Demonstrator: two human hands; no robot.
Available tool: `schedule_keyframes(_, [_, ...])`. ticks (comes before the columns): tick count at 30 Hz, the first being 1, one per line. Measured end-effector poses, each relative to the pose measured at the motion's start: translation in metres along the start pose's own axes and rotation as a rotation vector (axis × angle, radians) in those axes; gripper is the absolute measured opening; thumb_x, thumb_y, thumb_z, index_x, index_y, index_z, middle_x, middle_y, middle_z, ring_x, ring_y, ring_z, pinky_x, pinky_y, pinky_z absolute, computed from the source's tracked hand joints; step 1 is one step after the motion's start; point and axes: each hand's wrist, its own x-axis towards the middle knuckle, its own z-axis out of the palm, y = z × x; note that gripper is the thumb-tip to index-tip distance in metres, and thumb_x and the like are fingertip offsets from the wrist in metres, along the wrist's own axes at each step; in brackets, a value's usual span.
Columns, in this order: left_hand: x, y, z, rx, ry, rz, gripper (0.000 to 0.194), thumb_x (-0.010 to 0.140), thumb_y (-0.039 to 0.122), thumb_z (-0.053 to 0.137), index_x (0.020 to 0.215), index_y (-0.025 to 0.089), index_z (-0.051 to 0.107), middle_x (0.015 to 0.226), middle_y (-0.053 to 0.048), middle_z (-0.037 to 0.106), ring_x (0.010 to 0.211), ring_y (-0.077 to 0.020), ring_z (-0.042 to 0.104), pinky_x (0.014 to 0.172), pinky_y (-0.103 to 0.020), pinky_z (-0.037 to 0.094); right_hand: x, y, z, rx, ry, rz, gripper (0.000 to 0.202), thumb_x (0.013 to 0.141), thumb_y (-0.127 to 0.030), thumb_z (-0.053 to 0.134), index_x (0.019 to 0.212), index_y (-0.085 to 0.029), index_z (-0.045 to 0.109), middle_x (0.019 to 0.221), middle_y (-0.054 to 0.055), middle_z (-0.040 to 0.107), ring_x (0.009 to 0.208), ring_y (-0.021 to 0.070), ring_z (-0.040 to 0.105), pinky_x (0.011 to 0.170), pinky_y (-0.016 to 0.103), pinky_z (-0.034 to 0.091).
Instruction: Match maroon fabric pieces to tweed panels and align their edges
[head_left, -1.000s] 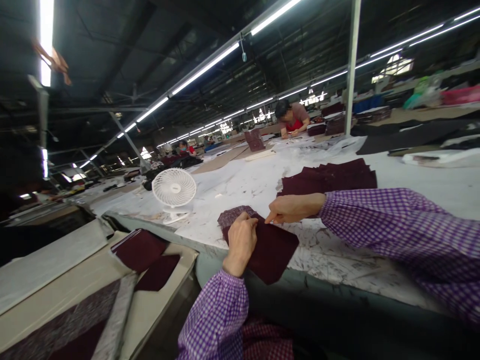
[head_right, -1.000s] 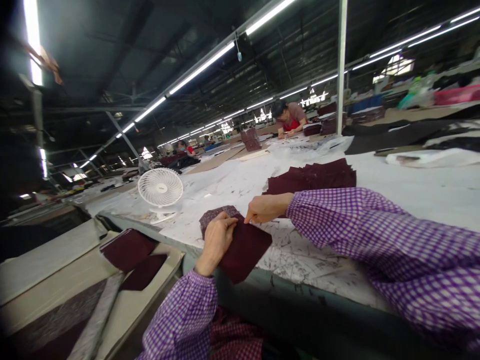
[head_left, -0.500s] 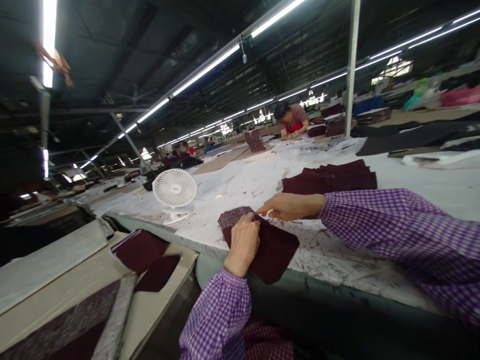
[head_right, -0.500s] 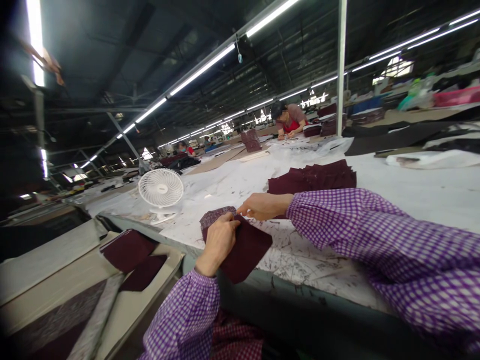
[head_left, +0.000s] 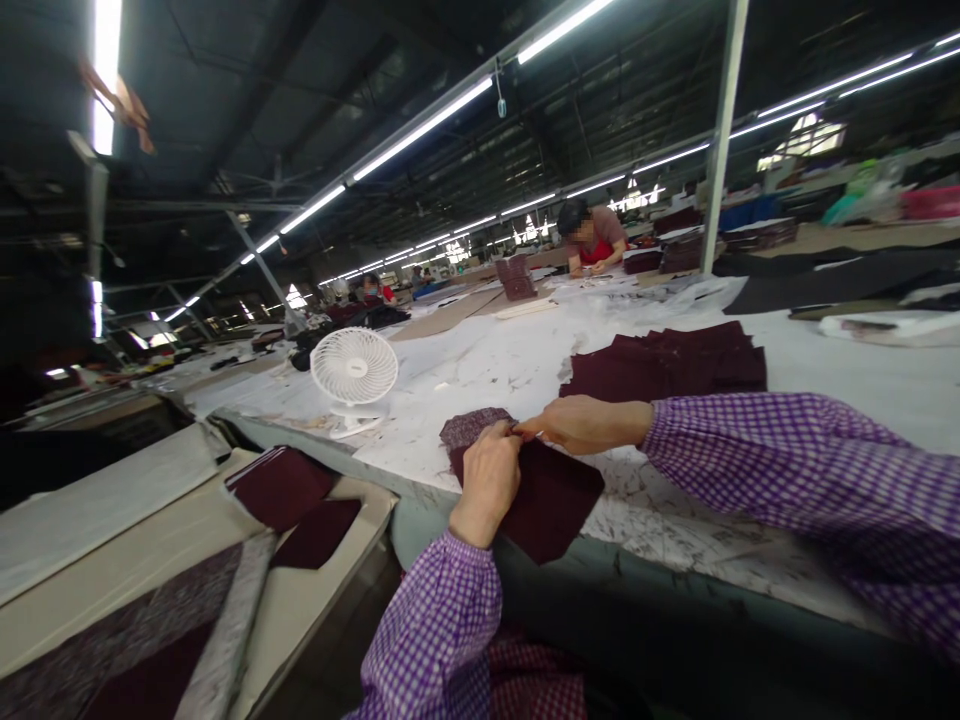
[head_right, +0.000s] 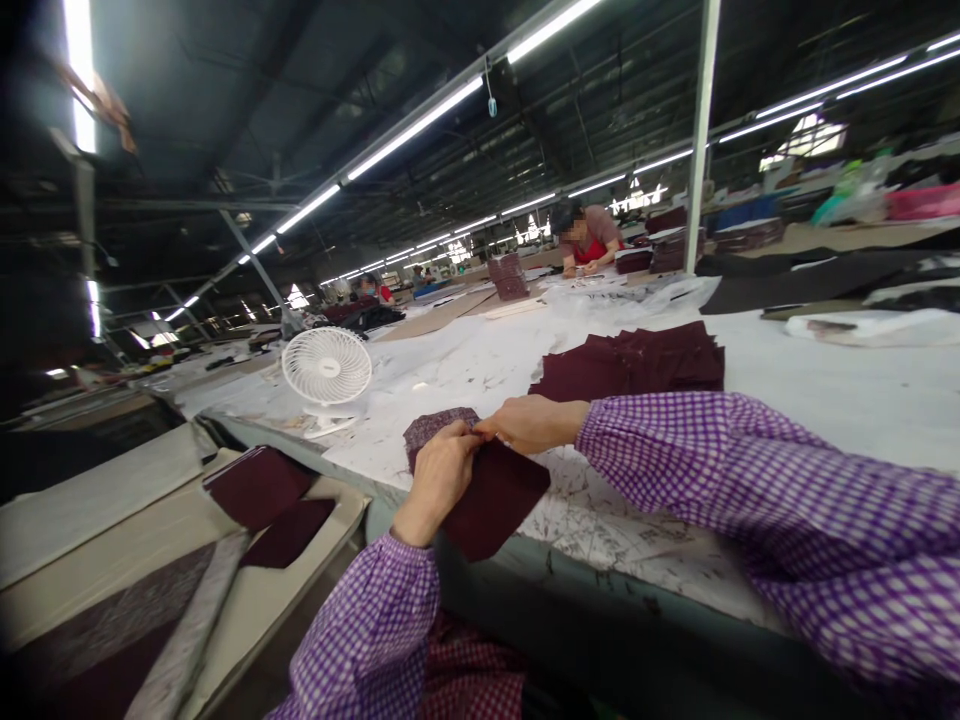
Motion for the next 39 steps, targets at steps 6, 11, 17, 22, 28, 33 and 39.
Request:
schedule_keyframes(6, [-0.025, -0.014, -0.008, -0.223, 0.046, -0.037, 0.02, 0.086, 0.017, 0.052, 0.086, 0.02, 0.072, 0.082, -0.003, 0.062, 0.08, -0.0145, 0.059, 0.072, -0.025, 0.045, 0.002, 0.0, 0.005, -0.082, -0.016, -0.103, 0.045, 0.078, -0.004, 0.043, 0.118, -0.015, 0.061, 0.102, 0.011, 0.066, 0.09, 0.0185, 0.06, 0.078, 0.027, 0.044])
schedule_keyframes(11, [-0.022, -0.012, -0.012, -0.183, 0.056, -0.075, 0.022, 0.086, 0.016, 0.05, 0.083, 0.02, 0.072, 0.083, -0.004, 0.062, 0.079, -0.015, 0.059, 0.07, -0.024, 0.043, 0.0, -0.002, -0.011, -0.066, 0.032, -0.039, 0.045, 0.078, -0.004, 0.046, 0.118, -0.015, 0.061, 0.105, 0.011, 0.067, 0.097, 0.0213, 0.06, 0.082, 0.029, 0.043])
schedule_keyframes(17, [0.009, 0.001, -0.016, -0.049, 0.048, -0.096, 0.024, 0.087, 0.017, 0.048, 0.084, 0.021, 0.071, 0.085, -0.005, 0.062, 0.083, -0.0176, 0.06, 0.071, -0.026, 0.043, -0.002, -0.014, -0.029, 0.039, 0.085, -0.102, 0.033, 0.084, -0.007, 0.039, 0.102, -0.015, 0.065, 0.09, 0.008, 0.069, 0.079, 0.017, 0.062, 0.069, 0.025, 0.041])
schedule_keyframes(22, [0.015, 0.002, -0.007, 0.073, -0.067, -0.086, 0.026, 0.088, 0.016, 0.045, 0.084, 0.02, 0.07, 0.089, -0.006, 0.062, 0.087, -0.0184, 0.06, 0.07, -0.026, 0.043, 0.001, -0.011, -0.016, 0.019, 0.072, -0.053, 0.026, 0.08, -0.003, 0.04, 0.086, -0.013, 0.063, 0.077, 0.006, 0.067, 0.066, 0.0133, 0.058, 0.061, 0.023, 0.036])
schedule_keyframes(28, [0.013, -0.002, 0.002, 0.068, -0.063, -0.081, 0.028, 0.09, 0.02, 0.042, 0.089, 0.02, 0.07, 0.088, -0.005, 0.062, 0.085, -0.0182, 0.06, 0.069, -0.027, 0.044, 0.008, 0.0, 0.006, -0.027, 0.074, -0.075, 0.027, 0.078, -0.003, 0.042, 0.089, -0.013, 0.064, 0.079, 0.007, 0.068, 0.071, 0.0146, 0.06, 0.065, 0.024, 0.038])
schedule_keyframes(33, [0.009, -0.009, 0.001, -0.095, -0.026, -0.07, 0.021, 0.087, 0.025, 0.052, 0.089, 0.021, 0.072, 0.086, -0.005, 0.063, 0.086, -0.0178, 0.06, 0.073, -0.026, 0.045, 0.01, 0.009, 0.012, 0.064, 0.075, -0.127, 0.029, 0.08, -0.004, 0.042, 0.092, -0.014, 0.066, 0.087, 0.007, 0.071, 0.077, 0.0152, 0.064, 0.07, 0.024, 0.044])
schedule_keyframes(39, [-0.005, -0.021, -0.005, -0.292, 0.031, -0.057, 0.018, 0.081, 0.013, 0.059, 0.091, 0.02, 0.073, 0.084, -0.002, 0.065, 0.08, -0.0152, 0.061, 0.074, -0.026, 0.046, 0.015, 0.021, 0.021, 0.163, 0.123, -0.109, 0.038, 0.078, -0.005, 0.042, 0.105, -0.011, 0.067, 0.103, 0.01, 0.069, 0.091, 0.0162, 0.065, 0.08, 0.023, 0.048])
